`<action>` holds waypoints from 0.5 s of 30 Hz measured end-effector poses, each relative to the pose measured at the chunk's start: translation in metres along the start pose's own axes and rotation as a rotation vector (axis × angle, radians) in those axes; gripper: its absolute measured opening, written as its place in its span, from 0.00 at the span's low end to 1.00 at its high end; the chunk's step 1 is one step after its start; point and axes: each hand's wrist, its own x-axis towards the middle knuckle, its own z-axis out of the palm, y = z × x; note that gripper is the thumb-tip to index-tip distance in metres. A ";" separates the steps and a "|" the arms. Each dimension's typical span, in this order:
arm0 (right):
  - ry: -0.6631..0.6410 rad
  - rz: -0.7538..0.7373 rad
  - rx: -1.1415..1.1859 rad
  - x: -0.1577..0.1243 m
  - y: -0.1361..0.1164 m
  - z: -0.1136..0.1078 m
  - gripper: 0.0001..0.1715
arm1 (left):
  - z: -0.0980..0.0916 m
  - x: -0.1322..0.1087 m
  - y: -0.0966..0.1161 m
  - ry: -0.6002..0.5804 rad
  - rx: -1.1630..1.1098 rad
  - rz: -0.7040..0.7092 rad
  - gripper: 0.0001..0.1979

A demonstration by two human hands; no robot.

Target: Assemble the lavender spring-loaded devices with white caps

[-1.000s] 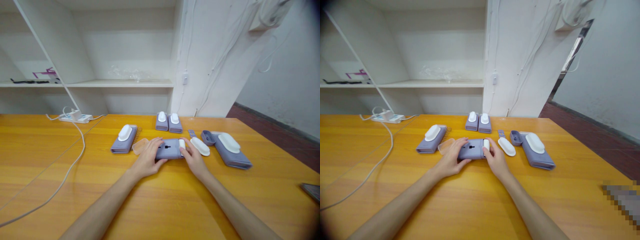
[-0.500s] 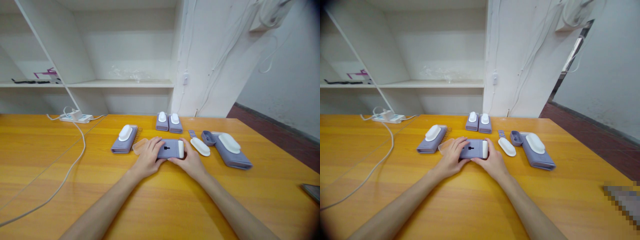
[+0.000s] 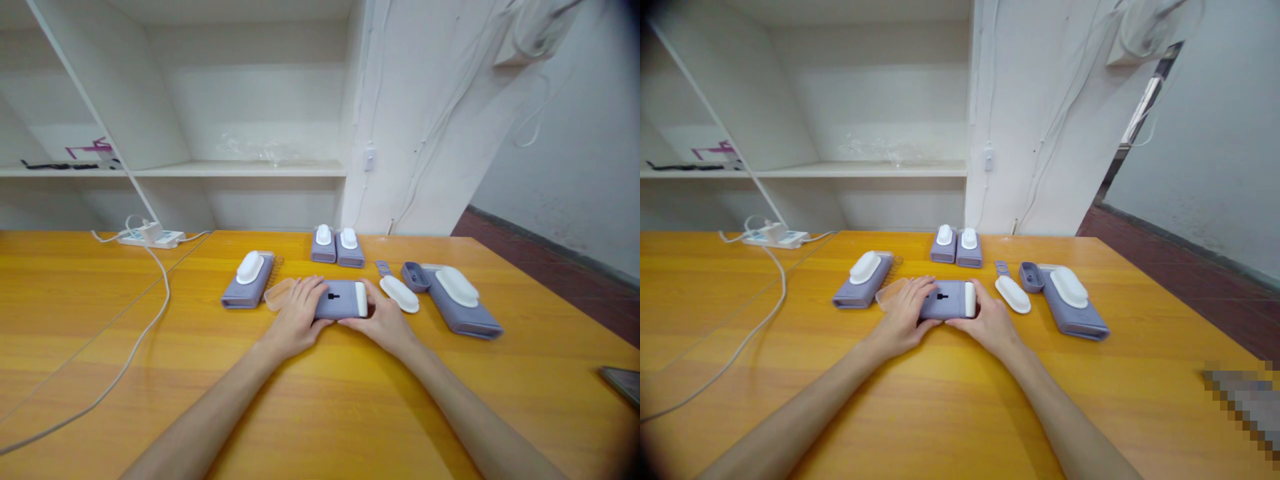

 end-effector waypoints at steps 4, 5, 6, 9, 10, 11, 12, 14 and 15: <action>0.014 0.021 -0.024 0.000 0.002 0.003 0.50 | -0.001 0.001 0.001 -0.002 0.019 -0.001 0.29; 0.014 0.022 -0.032 -0.001 0.002 0.004 0.50 | -0.001 0.001 0.001 0.002 0.019 -0.004 0.28; 0.012 0.020 -0.042 -0.001 0.002 0.005 0.50 | -0.002 0.001 0.002 0.006 0.019 -0.009 0.28; 0.016 0.004 -0.084 -0.001 0.002 0.006 0.50 | -0.002 0.002 0.003 0.013 0.020 -0.018 0.28; 0.018 -0.004 -0.098 -0.001 0.002 0.006 0.50 | -0.002 0.002 0.003 0.012 0.021 -0.019 0.27; 0.020 -0.012 -0.110 0.000 0.003 0.006 0.51 | -0.002 0.002 0.003 0.011 0.022 -0.021 0.27; 0.022 -0.017 -0.119 0.000 0.003 0.006 0.51 | -0.002 0.002 0.003 0.009 0.023 -0.023 0.27; 0.022 -0.020 -0.130 0.000 0.004 0.005 0.51 | -0.002 0.002 0.002 0.004 0.028 -0.025 0.28; 0.024 -0.019 -0.134 0.000 0.005 0.005 0.51 | -0.002 0.002 0.002 0.001 0.032 -0.025 0.28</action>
